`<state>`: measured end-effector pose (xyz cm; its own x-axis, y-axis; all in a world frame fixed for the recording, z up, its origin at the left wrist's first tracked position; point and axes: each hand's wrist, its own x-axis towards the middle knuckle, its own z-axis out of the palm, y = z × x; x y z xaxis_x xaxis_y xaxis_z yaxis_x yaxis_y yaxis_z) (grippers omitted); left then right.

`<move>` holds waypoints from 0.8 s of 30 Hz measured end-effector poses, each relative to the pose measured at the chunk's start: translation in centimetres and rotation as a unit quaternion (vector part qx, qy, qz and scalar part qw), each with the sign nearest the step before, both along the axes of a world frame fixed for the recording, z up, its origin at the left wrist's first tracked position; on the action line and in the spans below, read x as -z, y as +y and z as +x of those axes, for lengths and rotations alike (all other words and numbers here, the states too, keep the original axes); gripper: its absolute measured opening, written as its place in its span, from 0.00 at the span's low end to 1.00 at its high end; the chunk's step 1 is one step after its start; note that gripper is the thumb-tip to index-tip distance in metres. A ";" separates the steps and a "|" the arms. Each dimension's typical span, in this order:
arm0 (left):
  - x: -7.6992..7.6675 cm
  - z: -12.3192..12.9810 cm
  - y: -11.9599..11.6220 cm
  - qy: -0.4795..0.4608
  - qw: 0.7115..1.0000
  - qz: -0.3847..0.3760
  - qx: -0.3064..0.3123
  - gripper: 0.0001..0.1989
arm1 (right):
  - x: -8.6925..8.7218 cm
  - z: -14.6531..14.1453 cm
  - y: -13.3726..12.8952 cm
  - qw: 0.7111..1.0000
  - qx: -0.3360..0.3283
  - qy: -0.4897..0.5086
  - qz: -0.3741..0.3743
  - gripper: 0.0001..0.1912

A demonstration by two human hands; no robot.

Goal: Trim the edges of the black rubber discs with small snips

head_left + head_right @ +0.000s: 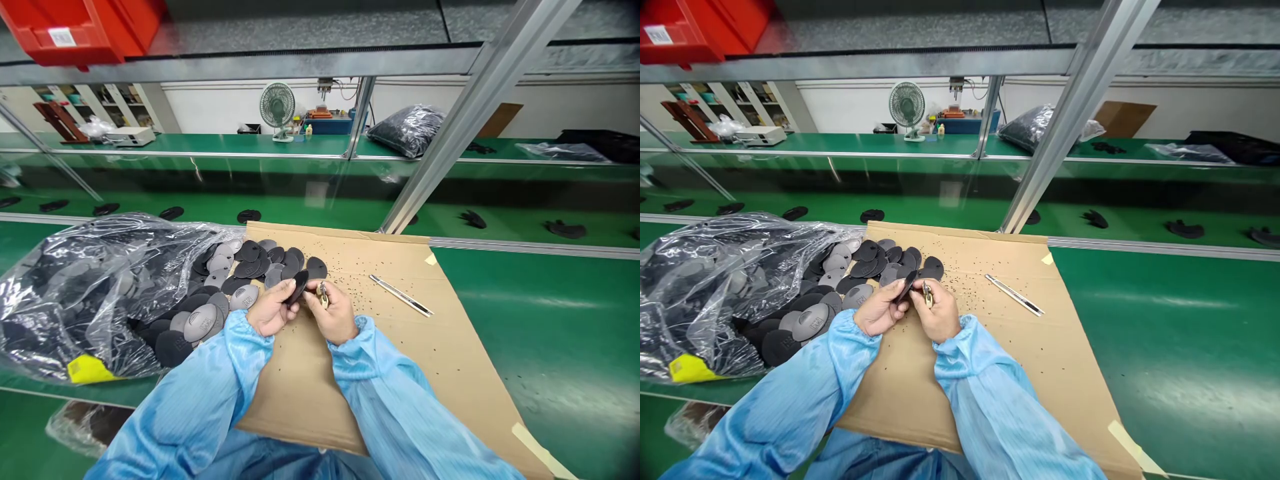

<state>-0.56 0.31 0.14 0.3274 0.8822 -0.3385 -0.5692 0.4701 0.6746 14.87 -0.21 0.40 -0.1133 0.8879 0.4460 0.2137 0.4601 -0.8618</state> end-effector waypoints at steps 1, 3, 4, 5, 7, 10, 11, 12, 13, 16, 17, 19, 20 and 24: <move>0.0 0.0 -0.1 -0.001 1.000 -0.004 0.009 0.18 | -0.1 0.0 -0.1 1.000 0.003 -0.001 0.017 0.06; 0.0 0.1 -0.2 0.001 1.000 -0.009 0.023 0.20 | -0.2 -0.1 -0.1 0.999 0.002 -0.003 0.048 0.05; 0.0 0.1 -0.3 0.001 1.000 -0.010 0.028 0.21 | -0.2 -0.1 -0.2 0.998 0.001 -0.005 0.060 0.05; 0.0 0.1 -0.3 0.003 0.999 -0.011 0.031 0.21 | -0.3 -0.1 -0.2 0.998 -0.001 -0.008 0.070 0.04; 0.0 0.1 -0.3 0.005 0.999 -0.010 0.033 0.22 | -0.4 0.0 -0.3 0.996 -0.005 -0.013 0.083 0.04; 0.0 0.3 -0.4 0.012 0.999 -0.002 0.029 0.22 | -0.4 -0.2 -0.3 0.995 -0.004 -0.023 0.099 0.05; 0.0 0.4 -0.4 0.016 1.000 0.005 0.024 0.22 | -0.4 -0.3 -0.3 0.994 0.003 -0.024 0.106 0.05; 0.0 0.5 -0.5 0.019 1.000 0.013 0.016 0.22 | -0.3 -0.5 -0.4 0.993 0.013 -0.022 0.115 0.05; 0.0 0.6 -0.6 0.022 1.000 0.021 0.008 0.22 | -0.3 -0.7 -0.4 0.992 0.023 -0.019 0.124 0.06; 0.0 0.9 -0.7 0.033 0.998 0.041 -0.017 0.23 | -0.1 -1.2 -0.5 0.990 0.036 -0.005 0.134 0.07; -0.1 1.0 -0.8 0.038 0.998 0.046 -0.029 0.23 | 0.0 -1.2 -0.5 0.991 0.035 -0.002 0.129 0.07; -0.3 1.3 -0.7 0.061 0.994 0.050 -0.073 0.22 | 0.2 -1.0 -0.1 0.993 0.041 0.007 0.112 0.07; -0.5 1.4 -0.5 0.080 0.990 0.045 -0.104 0.21 | 0.3 -0.7 0.2 0.993 0.053 0.013 0.104 0.07; -1.4 1.8 1.4 0.161 0.963 0.053 -0.210 0.22 | 1.2 1.4 2.3 0.976 0.187 0.054 0.093 0.07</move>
